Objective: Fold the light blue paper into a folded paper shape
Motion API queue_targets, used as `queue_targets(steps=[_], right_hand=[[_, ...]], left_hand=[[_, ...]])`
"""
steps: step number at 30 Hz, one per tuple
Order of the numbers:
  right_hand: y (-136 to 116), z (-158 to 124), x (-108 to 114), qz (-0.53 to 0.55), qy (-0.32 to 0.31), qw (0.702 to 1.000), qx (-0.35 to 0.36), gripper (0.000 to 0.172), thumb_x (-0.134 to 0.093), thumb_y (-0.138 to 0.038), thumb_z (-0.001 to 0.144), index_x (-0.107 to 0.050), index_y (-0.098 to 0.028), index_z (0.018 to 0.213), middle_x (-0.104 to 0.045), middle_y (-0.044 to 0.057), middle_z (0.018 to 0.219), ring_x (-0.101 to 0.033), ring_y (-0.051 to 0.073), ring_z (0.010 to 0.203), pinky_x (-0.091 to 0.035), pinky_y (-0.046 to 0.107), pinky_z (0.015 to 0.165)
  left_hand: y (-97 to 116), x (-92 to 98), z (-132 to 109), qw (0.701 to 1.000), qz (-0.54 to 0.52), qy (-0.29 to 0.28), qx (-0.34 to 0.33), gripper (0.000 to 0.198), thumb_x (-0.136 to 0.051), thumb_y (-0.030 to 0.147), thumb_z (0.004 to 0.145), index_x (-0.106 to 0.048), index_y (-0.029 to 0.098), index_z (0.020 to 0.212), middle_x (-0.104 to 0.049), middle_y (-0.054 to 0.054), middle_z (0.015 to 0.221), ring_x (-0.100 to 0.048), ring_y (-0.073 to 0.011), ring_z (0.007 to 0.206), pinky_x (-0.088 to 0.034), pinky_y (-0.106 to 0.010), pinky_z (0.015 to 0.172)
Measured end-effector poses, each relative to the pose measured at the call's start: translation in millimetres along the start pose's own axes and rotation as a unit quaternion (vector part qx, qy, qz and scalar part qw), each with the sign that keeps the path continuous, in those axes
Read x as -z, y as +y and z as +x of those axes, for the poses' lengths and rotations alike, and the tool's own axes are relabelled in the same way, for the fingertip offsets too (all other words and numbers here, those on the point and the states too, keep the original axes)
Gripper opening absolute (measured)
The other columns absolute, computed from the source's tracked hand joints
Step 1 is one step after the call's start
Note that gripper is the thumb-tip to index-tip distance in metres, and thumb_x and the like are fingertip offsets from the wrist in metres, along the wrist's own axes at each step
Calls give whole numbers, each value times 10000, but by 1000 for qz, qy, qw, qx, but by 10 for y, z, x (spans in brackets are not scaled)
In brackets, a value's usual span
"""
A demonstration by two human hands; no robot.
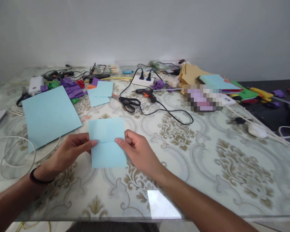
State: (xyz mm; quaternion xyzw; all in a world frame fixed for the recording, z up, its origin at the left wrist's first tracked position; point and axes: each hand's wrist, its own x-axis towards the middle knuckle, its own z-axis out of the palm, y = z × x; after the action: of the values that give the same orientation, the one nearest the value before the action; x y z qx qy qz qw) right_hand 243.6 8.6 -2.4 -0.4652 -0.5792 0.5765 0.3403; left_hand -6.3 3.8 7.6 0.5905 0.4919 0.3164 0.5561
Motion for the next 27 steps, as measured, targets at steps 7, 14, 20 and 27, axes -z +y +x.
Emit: queue_targets(steps=[7, 14, 20, 27], right_hand=[[-133, 23, 197, 15, -66, 998, 7, 380, -696, -529, 925, -689, -204, 1122, -591, -18, 730, -479, 125, 619, -362, 248, 549], [-62, 24, 168, -19, -114, 992, -49, 315, -715, -493, 895, -753, -186, 949, -667, 7, 747, -495, 121, 612, -331, 257, 544], [-41, 23, 151, -27, -45, 998, -27, 318, -730, -500, 884, -730, -183, 899, -633, -2, 721, -493, 119, 617, -328, 250, 538], [-49, 11, 121, 39, -154, 985, -70, 371, -797, -512, 837, -679, -181, 955, -618, -23, 736, -504, 103, 630, -368, 235, 569]], left_hand=[[17, 35, -38, 971, 208, -93, -78, 387, -558, 392, 1025, -494, 181, 706, -470, 50, 666, -424, -93, 609, -341, -223, 560], [64, -15, -68, 956, 238, -160, -56, 352, -584, 350, 980, -459, 185, 694, -462, 58, 651, -438, -94, 616, -355, -217, 574], [-14, 37, -31, 974, 202, -103, -3, 437, -564, 468, 1002, -535, 169, 685, -374, 64, 626, -316, -90, 586, -260, -237, 524], [-5, 1, -66, 965, 227, -130, -10, 420, -605, 418, 972, -497, 169, 652, -361, 70, 589, -304, -83, 566, -236, -232, 499]])
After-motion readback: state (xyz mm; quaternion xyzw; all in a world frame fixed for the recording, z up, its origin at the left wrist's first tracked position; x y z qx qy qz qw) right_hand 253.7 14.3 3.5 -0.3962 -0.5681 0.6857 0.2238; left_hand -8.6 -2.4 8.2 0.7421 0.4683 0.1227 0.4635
